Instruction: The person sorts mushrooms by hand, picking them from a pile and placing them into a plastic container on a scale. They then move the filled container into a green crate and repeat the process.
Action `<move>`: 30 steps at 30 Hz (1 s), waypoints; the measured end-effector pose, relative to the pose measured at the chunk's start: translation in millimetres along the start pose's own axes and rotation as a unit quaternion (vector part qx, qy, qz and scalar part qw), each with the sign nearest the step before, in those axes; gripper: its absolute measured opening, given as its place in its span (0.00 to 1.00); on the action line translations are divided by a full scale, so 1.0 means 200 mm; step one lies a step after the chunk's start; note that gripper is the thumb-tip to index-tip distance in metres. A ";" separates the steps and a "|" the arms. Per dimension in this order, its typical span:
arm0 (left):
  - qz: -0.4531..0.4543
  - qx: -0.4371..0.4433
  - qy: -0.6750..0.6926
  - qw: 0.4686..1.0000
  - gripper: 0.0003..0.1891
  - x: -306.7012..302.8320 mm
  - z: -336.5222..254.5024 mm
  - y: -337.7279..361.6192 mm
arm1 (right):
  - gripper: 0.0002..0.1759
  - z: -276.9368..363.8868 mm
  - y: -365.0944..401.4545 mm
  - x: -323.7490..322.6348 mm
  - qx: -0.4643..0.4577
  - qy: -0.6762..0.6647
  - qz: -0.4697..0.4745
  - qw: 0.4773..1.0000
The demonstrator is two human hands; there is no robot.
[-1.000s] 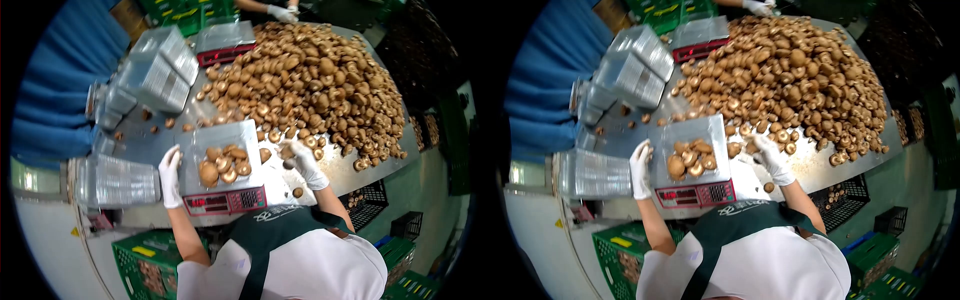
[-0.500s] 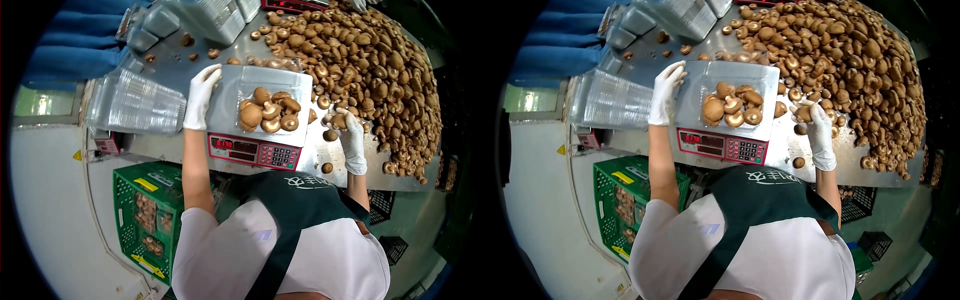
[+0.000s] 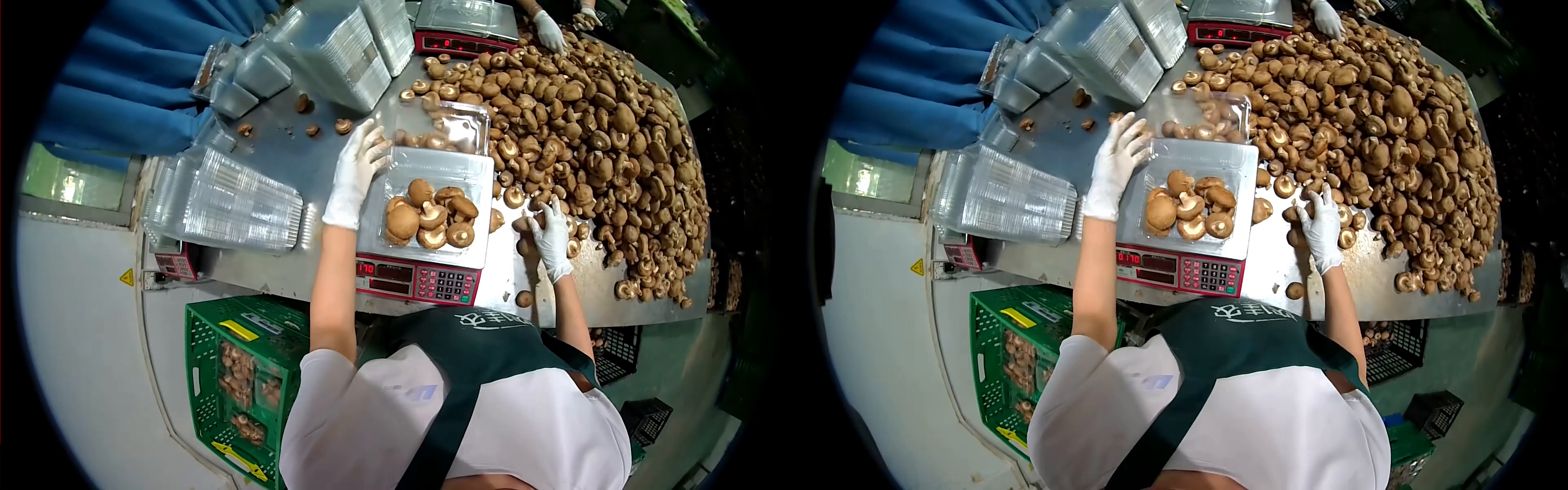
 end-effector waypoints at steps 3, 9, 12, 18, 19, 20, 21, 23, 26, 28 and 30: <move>0.051 0.108 -0.057 0.991 0.31 -0.03 -0.13 0.22 | 0.25 0.01 0.00 -0.05 -0.015 -0.004 -0.059 0.998; -0.023 0.131 -0.358 0.924 0.21 -0.21 0.02 0.65 | 0.20 0.34 0.12 -0.14 0.239 -0.370 0.163 0.883; -0.081 0.029 -0.301 0.950 0.20 -0.30 0.12 0.69 | 0.20 0.59 0.21 -0.09 0.250 -0.436 0.286 0.816; -0.117 -0.027 -0.209 0.971 0.11 -0.32 0.24 0.76 | 0.13 0.65 0.21 0.02 0.263 -0.489 0.324 0.766; -0.119 -0.026 -0.208 0.971 0.11 -0.32 0.26 0.78 | 0.13 0.63 0.21 0.01 0.261 -0.489 0.326 0.766; -0.126 -0.029 -0.194 0.973 0.10 -0.31 0.27 0.80 | 0.13 0.62 0.23 0.01 0.266 -0.494 0.349 0.750; -0.132 -0.032 -0.180 0.974 0.09 -0.30 0.29 0.82 | 0.14 0.62 0.25 0.01 0.272 -0.499 0.371 0.734; -0.132 -0.029 -0.175 0.975 0.07 -0.29 0.31 0.85 | 0.11 0.62 0.26 0.00 0.264 -0.489 0.361 0.749; -0.127 0.024 -0.199 0.971 0.05 -0.27 0.31 0.89 | 0.09 0.60 0.28 -0.01 0.244 -0.482 0.309 0.783; -0.120 0.058 -0.203 0.970 0.06 -0.25 0.31 0.93 | 0.10 0.53 0.32 0.04 0.196 -0.464 0.268 0.821; -0.091 0.085 -0.211 0.969 0.08 -0.23 0.30 0.97 | 0.11 0.51 0.32 0.00 0.099 -0.447 0.169 0.873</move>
Point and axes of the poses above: each hand's wrist, its own y-axis away from the middle knuckle, its own x-axis out of the palm, z = x × y, the point moved 7 cm from there along -y, towards the middle knuckle, and after that the axes turned 14 degrees about -z, right-handed, at the moved point
